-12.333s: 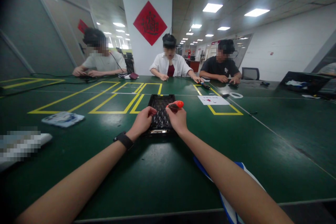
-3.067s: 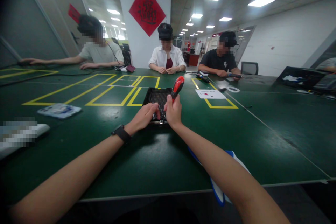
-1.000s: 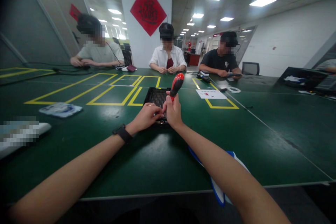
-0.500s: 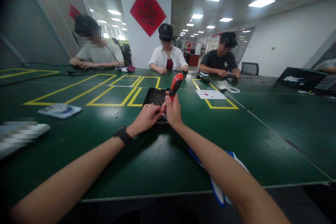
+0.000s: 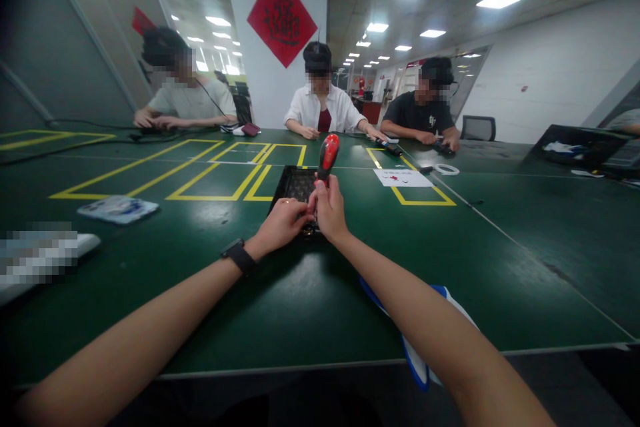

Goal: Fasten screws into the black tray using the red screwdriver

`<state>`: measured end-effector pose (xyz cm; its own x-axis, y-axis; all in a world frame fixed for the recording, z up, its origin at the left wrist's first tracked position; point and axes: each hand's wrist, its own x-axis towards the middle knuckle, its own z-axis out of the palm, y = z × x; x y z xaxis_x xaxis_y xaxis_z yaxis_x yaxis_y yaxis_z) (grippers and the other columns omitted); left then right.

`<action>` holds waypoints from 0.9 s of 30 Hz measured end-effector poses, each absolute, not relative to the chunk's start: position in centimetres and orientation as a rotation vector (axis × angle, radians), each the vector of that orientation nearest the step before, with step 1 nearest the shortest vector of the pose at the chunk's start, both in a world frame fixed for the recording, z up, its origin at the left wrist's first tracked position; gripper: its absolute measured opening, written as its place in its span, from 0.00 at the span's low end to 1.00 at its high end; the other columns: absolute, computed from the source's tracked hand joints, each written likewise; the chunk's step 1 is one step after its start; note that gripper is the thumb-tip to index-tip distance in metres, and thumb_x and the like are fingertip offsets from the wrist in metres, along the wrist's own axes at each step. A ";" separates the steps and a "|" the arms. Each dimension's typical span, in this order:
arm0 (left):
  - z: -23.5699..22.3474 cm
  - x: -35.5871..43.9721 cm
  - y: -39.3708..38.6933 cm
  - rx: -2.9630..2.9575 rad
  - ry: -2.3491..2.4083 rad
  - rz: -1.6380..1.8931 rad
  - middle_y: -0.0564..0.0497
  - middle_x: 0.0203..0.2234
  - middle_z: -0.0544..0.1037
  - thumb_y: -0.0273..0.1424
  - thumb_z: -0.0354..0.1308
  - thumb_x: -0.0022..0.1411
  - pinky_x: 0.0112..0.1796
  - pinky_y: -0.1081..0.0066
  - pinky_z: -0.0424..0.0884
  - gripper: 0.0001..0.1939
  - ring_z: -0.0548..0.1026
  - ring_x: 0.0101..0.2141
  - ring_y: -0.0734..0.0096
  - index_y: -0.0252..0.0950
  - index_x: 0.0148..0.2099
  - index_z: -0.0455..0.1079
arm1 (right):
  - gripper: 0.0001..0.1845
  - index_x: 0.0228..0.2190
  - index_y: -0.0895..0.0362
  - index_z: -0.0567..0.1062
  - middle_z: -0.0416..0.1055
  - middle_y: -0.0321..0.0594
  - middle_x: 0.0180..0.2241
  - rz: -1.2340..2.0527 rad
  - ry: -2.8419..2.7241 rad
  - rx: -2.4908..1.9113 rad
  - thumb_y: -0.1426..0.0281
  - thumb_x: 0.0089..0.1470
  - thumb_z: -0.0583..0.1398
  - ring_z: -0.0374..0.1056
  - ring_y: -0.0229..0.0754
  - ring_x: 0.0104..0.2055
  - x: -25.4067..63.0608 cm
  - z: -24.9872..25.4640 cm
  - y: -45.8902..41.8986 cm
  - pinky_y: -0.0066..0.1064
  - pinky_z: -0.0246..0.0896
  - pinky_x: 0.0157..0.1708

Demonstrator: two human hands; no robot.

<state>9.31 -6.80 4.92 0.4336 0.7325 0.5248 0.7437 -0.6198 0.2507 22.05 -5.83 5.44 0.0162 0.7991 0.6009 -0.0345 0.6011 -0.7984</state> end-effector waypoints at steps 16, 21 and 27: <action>4.9 9.3 -6.9 -2.700 -1.253 -0.990 0.50 0.27 0.73 0.31 0.53 0.59 0.35 0.71 0.61 0.05 0.69 0.31 0.70 0.35 0.33 0.68 | 0.21 0.42 0.54 0.64 0.59 0.28 0.16 0.721 -1.420 -0.700 0.54 0.57 0.46 0.52 0.31 0.14 22.0 5.4 -6.1 0.24 0.50 0.17; 4.7 9.4 -6.9 -2.676 -1.294 -0.992 0.50 0.25 0.73 0.32 0.52 0.60 0.33 0.71 0.61 0.08 0.70 0.29 0.70 0.35 0.33 0.69 | 0.19 0.43 0.55 0.63 0.60 0.28 0.16 0.707 -1.431 -0.689 0.56 0.57 0.47 0.54 0.30 0.15 22.1 5.6 -6.2 0.23 0.51 0.18; 4.6 9.3 -6.8 -2.655 -1.423 -1.061 0.50 0.23 0.74 0.39 0.56 0.56 0.29 0.73 0.59 0.13 0.69 0.25 0.72 0.34 0.31 0.71 | 0.18 0.43 0.55 0.62 0.61 0.27 0.16 0.725 -1.431 -0.695 0.56 0.57 0.47 0.53 0.30 0.15 21.9 5.1 -6.2 0.22 0.48 0.17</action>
